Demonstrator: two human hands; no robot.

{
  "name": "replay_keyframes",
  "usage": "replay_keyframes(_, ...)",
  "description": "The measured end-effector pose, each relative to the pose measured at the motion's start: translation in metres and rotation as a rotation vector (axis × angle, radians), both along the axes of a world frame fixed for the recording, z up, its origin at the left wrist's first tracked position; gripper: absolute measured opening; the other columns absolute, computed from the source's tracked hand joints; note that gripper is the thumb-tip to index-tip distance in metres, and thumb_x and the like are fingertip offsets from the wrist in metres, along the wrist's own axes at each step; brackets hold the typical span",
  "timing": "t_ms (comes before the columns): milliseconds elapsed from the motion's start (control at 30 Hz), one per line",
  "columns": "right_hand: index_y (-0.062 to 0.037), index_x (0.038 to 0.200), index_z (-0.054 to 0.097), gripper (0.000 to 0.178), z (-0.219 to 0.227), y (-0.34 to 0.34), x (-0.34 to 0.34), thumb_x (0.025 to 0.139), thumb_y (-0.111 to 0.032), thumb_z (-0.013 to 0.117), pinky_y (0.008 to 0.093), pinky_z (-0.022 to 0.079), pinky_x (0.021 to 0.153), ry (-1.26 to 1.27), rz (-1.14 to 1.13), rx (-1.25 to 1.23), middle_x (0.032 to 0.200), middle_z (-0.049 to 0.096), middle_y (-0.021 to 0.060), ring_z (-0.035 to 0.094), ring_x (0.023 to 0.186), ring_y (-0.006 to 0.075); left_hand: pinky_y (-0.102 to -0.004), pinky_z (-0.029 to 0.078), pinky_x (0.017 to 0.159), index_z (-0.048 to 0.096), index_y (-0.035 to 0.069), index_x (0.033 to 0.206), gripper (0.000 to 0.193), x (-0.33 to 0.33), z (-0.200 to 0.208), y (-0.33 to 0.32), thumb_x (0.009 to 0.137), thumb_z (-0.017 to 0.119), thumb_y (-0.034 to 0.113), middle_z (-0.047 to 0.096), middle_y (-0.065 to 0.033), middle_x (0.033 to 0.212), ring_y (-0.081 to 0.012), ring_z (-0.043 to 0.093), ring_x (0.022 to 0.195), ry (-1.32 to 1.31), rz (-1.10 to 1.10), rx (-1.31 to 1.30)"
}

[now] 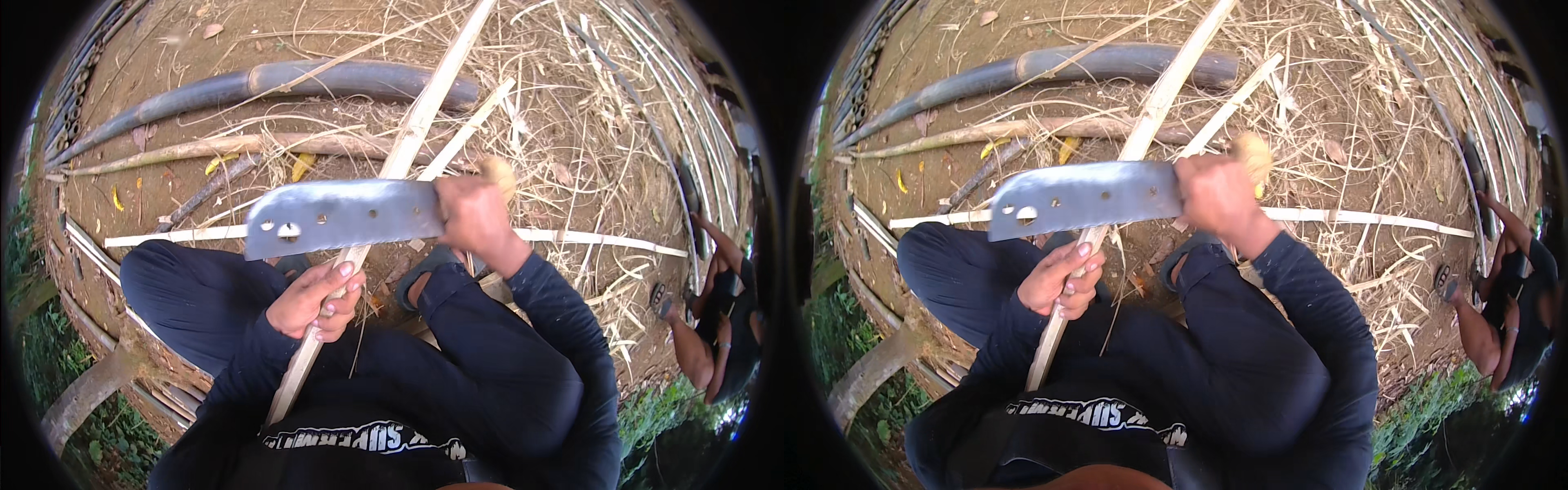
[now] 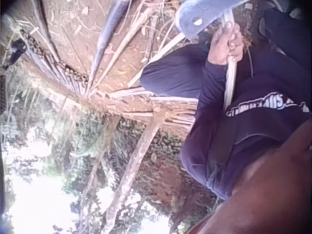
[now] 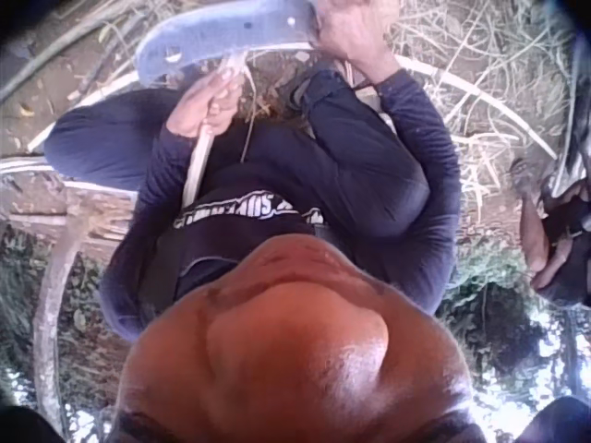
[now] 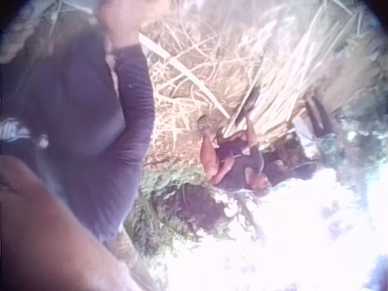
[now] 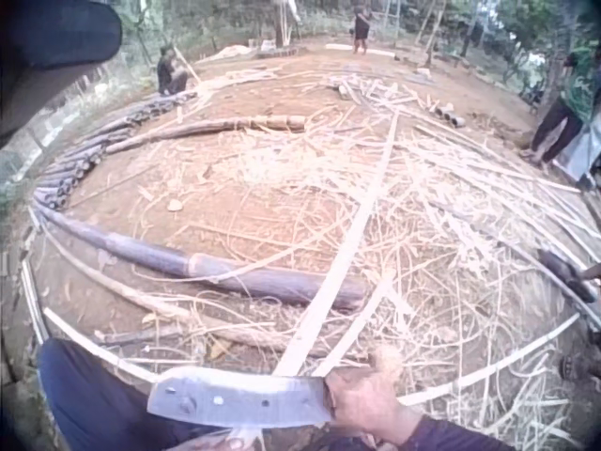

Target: The person uses a cleaver-like tool to strip outer layers from long bamboo strips while sitting on the ground, then continues by smoothing the strips with the tool.

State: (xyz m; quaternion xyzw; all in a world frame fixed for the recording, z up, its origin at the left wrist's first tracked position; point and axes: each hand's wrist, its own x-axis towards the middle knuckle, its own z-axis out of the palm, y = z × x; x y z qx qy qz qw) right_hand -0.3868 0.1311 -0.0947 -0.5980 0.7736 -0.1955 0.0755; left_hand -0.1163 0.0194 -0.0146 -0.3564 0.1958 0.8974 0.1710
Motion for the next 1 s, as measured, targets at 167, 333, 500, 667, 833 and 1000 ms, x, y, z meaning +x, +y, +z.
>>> replay_keyframes(167, -0.0036, 0.078, 0.066, 0.014, -0.009, -0.008, -0.056, 0.072, -0.016, 0.070, 0.0435, 0.056, 0.060, 0.002, -0.207, 0.189, 0.068, 0.068, 0.0168, 0.069, 0.060, 0.0310, -0.0210, 0.028, 0.034, 0.042, 0.012, 0.091, 0.034, 0.022, 0.001, -0.010, 0.107, 0.039, 0.042, 0.033, 0.0049, 0.062, -0.0031, 0.028, 0.040, -0.067, -0.036, -0.053)
replay_keyframes(333, -0.0039, 0.073, 0.062, 0.010, -0.008, -0.015, -0.011, 0.071, -0.010, 0.070, 0.0418, 0.055, 0.059, 0.113, 0.151, 0.018, 0.065, 0.065, 0.0157, 0.066, 0.057, 0.0273, -0.0225, 0.029, 0.035, 0.042, 0.012, 0.090, 0.035, 0.032, 0.016, -0.002, 0.106, 0.042, 0.043, 0.033, 0.0043, 0.061, -0.0047, 0.029, 0.040, -0.069, -0.020, -0.028)
replay_keyframes(500, -0.0034, 0.080, 0.067, 0.012, -0.017, -0.026, -0.058, 0.076, -0.014, 0.069, 0.0439, 0.056, 0.059, 0.025, -0.188, 0.104, 0.066, 0.067, 0.0163, 0.068, 0.059, 0.0316, -0.0227, 0.030, 0.036, 0.042, 0.011, 0.091, 0.035, 0.047, 0.020, 0.000, 0.106, 0.043, 0.043, 0.034, 0.0039, 0.061, -0.0052, 0.030, 0.040, -0.078, -0.029, -0.099)
replay_keyframes(667, -0.0054, 0.085, 0.068, 0.010, -0.031, -0.037, -0.040, 0.079, -0.013, 0.066, 0.0375, 0.053, 0.051, 0.210, 0.098, -0.001, 0.060, 0.063, 0.0129, 0.063, 0.050, 0.0257, -0.0226, 0.029, 0.037, 0.042, 0.011, 0.092, 0.034, 0.064, 0.029, 0.006, 0.106, 0.043, 0.042, 0.034, 0.0035, 0.062, -0.0051, 0.030, 0.041, -0.097, -0.007, -0.025)
replay_keyframes(833, -0.0051, 0.080, 0.068, 0.011, -0.028, -0.044, -0.079, 0.078, -0.016, 0.068, 0.0416, 0.057, 0.056, 0.095, -0.251, 0.128, 0.062, 0.065, 0.0167, 0.066, 0.053, 0.0271, -0.0228, 0.028, 0.037, 0.041, 0.011, 0.092, 0.032, 0.056, 0.021, 0.008, 0.107, 0.042, 0.040, 0.033, 0.0028, 0.064, -0.0058, 0.029, 0.042, -0.053, 0.008, -0.050)
replay_keyframes(1000, -0.0087, 0.076, 0.065, 0.011, -0.050, -0.043, -0.050, 0.076, -0.019, 0.064, 0.0429, 0.056, 0.061, 0.155, 0.048, 0.106, 0.065, 0.066, 0.0171, 0.067, 0.057, 0.0323, -0.0228, 0.028, 0.037, 0.041, 0.010, 0.092, 0.033, 0.083, 0.029, 0.014, 0.106, 0.043, 0.040, 0.033, 0.0025, 0.064, -0.0058, 0.030, 0.042, -0.092, 0.017, -0.011)
